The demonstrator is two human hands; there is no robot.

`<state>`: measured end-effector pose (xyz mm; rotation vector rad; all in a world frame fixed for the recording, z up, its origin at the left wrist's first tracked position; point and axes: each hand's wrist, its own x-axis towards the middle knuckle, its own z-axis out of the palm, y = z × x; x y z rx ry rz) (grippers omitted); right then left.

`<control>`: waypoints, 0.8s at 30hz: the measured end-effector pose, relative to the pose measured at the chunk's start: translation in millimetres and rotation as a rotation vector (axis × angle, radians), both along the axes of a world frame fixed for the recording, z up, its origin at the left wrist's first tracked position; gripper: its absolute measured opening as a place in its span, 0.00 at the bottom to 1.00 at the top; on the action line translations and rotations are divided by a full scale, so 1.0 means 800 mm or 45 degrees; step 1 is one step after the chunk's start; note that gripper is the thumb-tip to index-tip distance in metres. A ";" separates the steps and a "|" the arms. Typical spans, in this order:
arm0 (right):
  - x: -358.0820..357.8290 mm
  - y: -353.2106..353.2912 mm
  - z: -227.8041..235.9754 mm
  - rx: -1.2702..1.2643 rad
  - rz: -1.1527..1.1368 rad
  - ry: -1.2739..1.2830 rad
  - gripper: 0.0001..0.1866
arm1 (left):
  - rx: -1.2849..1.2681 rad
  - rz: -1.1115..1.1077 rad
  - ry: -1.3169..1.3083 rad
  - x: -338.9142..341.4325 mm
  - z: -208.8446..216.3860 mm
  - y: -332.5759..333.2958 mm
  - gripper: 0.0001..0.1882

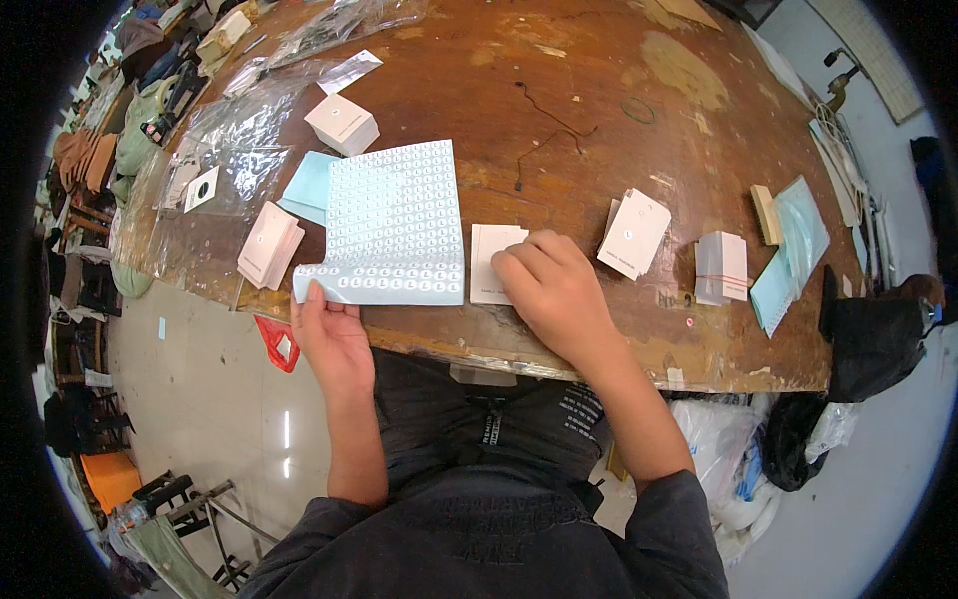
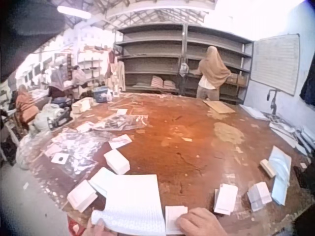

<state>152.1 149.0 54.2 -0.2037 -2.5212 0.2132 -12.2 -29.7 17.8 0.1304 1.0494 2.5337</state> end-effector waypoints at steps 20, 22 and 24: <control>0.030 0.008 0.016 -0.237 -0.139 -0.410 0.30 | 0.044 -0.089 0.055 0.001 0.000 0.000 0.11; 0.030 0.008 0.014 -0.241 -0.135 -0.407 0.29 | 0.037 -0.098 0.056 0.000 0.000 0.000 0.11; 0.030 0.009 0.012 -0.236 -0.126 -0.389 0.27 | 0.041 -0.103 0.063 0.000 -0.001 0.000 0.11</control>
